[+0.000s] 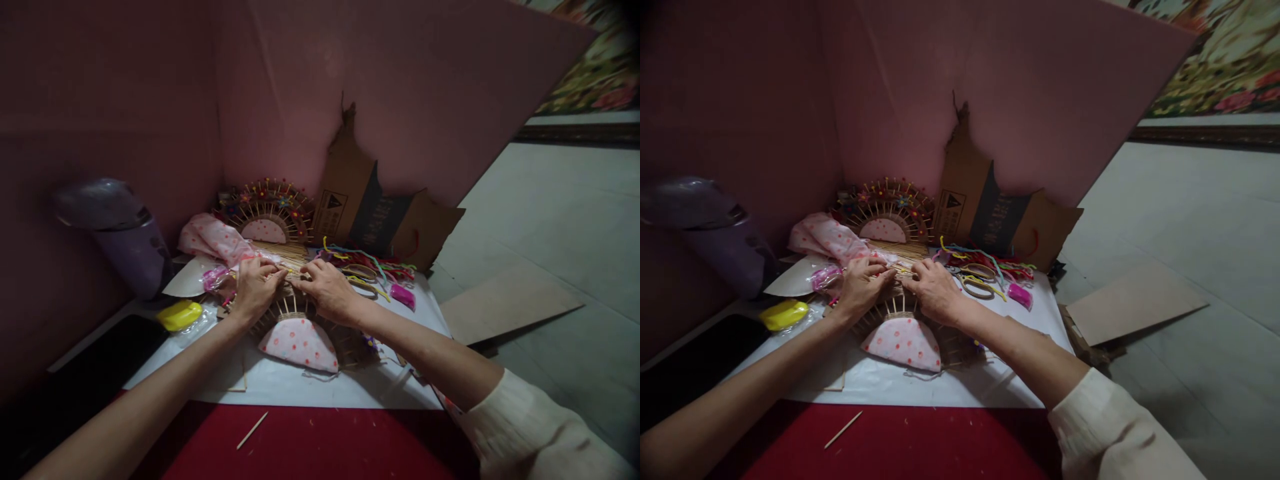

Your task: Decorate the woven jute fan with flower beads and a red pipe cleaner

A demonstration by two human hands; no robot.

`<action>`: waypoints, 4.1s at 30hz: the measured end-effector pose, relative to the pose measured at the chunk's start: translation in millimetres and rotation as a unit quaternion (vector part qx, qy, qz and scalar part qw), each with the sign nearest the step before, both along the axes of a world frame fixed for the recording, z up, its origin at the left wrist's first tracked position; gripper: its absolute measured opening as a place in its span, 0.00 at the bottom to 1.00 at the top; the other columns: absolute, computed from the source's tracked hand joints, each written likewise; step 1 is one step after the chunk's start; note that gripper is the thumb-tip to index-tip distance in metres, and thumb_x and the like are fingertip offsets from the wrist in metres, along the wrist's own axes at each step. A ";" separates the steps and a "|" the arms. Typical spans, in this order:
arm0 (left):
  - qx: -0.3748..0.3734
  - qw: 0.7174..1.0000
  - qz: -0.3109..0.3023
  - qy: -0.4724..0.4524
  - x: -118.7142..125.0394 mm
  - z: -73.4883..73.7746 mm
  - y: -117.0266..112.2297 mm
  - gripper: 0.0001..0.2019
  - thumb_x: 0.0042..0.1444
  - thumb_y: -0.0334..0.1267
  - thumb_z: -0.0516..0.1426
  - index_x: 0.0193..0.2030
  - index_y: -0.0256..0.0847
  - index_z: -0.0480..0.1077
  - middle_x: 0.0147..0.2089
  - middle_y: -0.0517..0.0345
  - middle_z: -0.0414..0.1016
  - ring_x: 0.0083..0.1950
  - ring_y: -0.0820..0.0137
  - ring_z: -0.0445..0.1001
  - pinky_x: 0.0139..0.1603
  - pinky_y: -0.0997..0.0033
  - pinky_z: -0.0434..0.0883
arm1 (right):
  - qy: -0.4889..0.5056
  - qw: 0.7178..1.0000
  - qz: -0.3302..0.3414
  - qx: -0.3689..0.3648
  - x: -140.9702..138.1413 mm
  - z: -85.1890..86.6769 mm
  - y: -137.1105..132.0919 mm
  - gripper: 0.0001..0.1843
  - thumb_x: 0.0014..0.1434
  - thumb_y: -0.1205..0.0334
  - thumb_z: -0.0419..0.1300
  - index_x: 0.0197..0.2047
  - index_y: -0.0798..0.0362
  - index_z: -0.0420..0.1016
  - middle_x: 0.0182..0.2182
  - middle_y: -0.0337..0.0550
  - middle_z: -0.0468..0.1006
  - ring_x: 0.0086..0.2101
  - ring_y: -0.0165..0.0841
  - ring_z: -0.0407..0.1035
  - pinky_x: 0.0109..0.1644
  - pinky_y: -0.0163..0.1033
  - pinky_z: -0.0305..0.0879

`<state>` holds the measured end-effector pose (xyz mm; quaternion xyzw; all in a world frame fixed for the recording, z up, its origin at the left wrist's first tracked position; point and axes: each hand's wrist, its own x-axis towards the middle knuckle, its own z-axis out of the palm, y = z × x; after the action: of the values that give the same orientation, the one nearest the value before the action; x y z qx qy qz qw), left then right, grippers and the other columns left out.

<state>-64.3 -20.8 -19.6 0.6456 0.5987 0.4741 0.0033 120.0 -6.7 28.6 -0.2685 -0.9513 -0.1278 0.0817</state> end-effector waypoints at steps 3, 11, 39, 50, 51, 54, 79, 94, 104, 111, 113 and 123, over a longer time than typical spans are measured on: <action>0.003 1.000 -0.001 -0.001 -0.1 0.1 -0.3 0.10 0.53 0.42 0.57 0.27 0.41 0.76 0.36 0.54 0.74 0.43 0.62 0.66 0.47 0.59 0.63 | 0.005 1.000 -0.010 0.007 -0.5 0.6 -0.3 0.23 0.52 0.70 0.55 0.51 0.50 0.70 0.46 0.51 0.67 0.45 0.42 0.56 0.42 0.44 0.56; 0.000 1.000 -0.001 0.004 -0.5 -0.4 -1.9 0.11 0.53 0.43 0.56 0.27 0.42 0.76 0.36 0.55 0.74 0.44 0.63 0.66 0.47 0.61 0.63 | 0.011 1.000 -0.008 -0.007 0.0 -0.3 -2.9 0.21 0.52 0.71 0.55 0.50 0.48 0.71 0.46 0.49 0.67 0.46 0.41 0.56 0.43 0.43 0.56; 0.012 0.996 -0.035 0.081 0.2 -0.7 -37.5 0.04 0.51 0.38 0.60 0.32 0.44 0.76 0.41 0.54 0.73 0.48 0.61 0.63 0.50 0.55 0.61 | 0.115 0.987 0.002 -0.112 -2.5 -1.6 4.5 0.23 0.53 0.76 0.54 0.50 0.49 0.73 0.42 0.46 0.70 0.42 0.35 0.58 0.45 0.39 0.59; 0.015 0.993 -0.052 0.104 1.3 -5.0 -38.7 0.03 0.49 0.36 0.61 0.31 0.46 0.77 0.41 0.54 0.74 0.50 0.59 0.62 0.51 0.55 0.61 | 0.076 0.994 0.020 -0.082 -1.2 -1.6 1.6 0.21 0.50 0.76 0.57 0.45 0.48 0.76 0.46 0.47 0.67 0.46 0.38 0.57 0.48 0.42 0.58; 0.015 0.993 -0.049 0.103 1.0 -5.2 -39.0 0.03 0.50 0.37 0.61 0.31 0.46 0.77 0.41 0.55 0.74 0.50 0.59 0.62 0.51 0.54 0.61 | 0.077 0.993 0.019 -0.082 -1.5 -1.3 1.3 0.21 0.50 0.75 0.57 0.46 0.47 0.76 0.46 0.47 0.67 0.46 0.38 0.57 0.48 0.42 0.58; 0.017 0.993 -0.048 0.102 0.0 -5.6 -39.4 0.04 0.50 0.37 0.60 0.32 0.47 0.77 0.42 0.55 0.74 0.50 0.59 0.62 0.51 0.53 0.60 | 0.057 0.995 0.022 -0.081 -2.4 -0.1 -0.6 0.24 0.49 0.74 0.58 0.49 0.46 0.73 0.47 0.47 0.66 0.46 0.38 0.57 0.49 0.43 0.58; 0.012 0.995 0.065 0.071 -6.3 -3.2 -24.1 0.07 0.52 0.38 0.58 0.38 0.44 0.75 0.42 0.53 0.74 0.49 0.57 0.62 0.50 0.53 0.60 | 0.059 0.994 0.038 -0.080 -8.0 -4.2 -1.9 0.20 0.50 0.74 0.57 0.46 0.49 0.75 0.47 0.47 0.67 0.46 0.38 0.57 0.50 0.45 0.57; 0.005 0.978 0.053 0.200 -3.7 2.1 -45.4 0.11 0.53 0.33 0.55 0.37 0.51 0.77 0.45 0.51 0.70 0.51 0.53 0.58 0.48 0.51 0.57 | 0.069 0.994 0.053 -0.067 -8.4 -4.7 -6.3 0.18 0.52 0.71 0.57 0.46 0.48 0.75 0.46 0.48 0.67 0.45 0.38 0.57 0.48 0.44 0.58; 0.058 0.959 0.030 0.275 -8.2 1.2 -49.3 0.08 0.54 0.36 0.56 0.36 0.51 0.77 0.47 0.51 0.72 0.53 0.54 0.57 0.50 0.52 0.56 | 0.070 0.994 0.064 -0.060 -7.0 -4.1 -6.4 0.18 0.52 0.72 0.58 0.46 0.47 0.75 0.45 0.48 0.67 0.44 0.39 0.58 0.47 0.45 0.58; 0.071 0.963 0.050 0.253 -6.9 2.4 -50.8 0.11 0.54 0.32 0.55 0.38 0.50 0.77 0.47 0.51 0.72 0.53 0.54 0.58 0.49 0.53 0.57 | 0.183 0.973 0.036 -0.138 -3.1 0.5 -1.8 0.14 0.55 0.75 0.56 0.41 0.53 0.78 0.39 0.46 0.73 0.40 0.33 0.63 0.44 0.39 0.61; 0.076 0.964 0.035 0.254 -5.6 1.9 -51.2 0.11 0.53 0.32 0.55 0.38 0.51 0.77 0.47 0.51 0.72 0.53 0.54 0.58 0.49 0.52 0.57 | 0.216 0.966 0.026 -0.138 -0.3 1.4 0.3 0.13 0.55 0.74 0.56 0.39 0.54 0.78 0.38 0.46 0.73 0.39 0.33 0.63 0.44 0.38 0.61; 0.063 0.967 0.014 0.247 -8.0 -1.1 -53.0 0.17 0.51 0.28 0.55 0.42 0.53 0.76 0.51 0.52 0.70 0.55 0.55 0.57 0.51 0.52 0.58 | 0.155 0.987 -0.002 -0.042 12.7 -2.0 2.6 0.14 0.54 0.72 0.56 0.40 0.49 0.78 0.41 0.47 0.70 0.43 0.37 0.60 0.49 0.44 0.58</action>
<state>-72.3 -73.8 -20.8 0.7335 0.5587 0.3362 -0.1919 132.7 -4.0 26.6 -0.2903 -0.9311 -0.0447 0.2163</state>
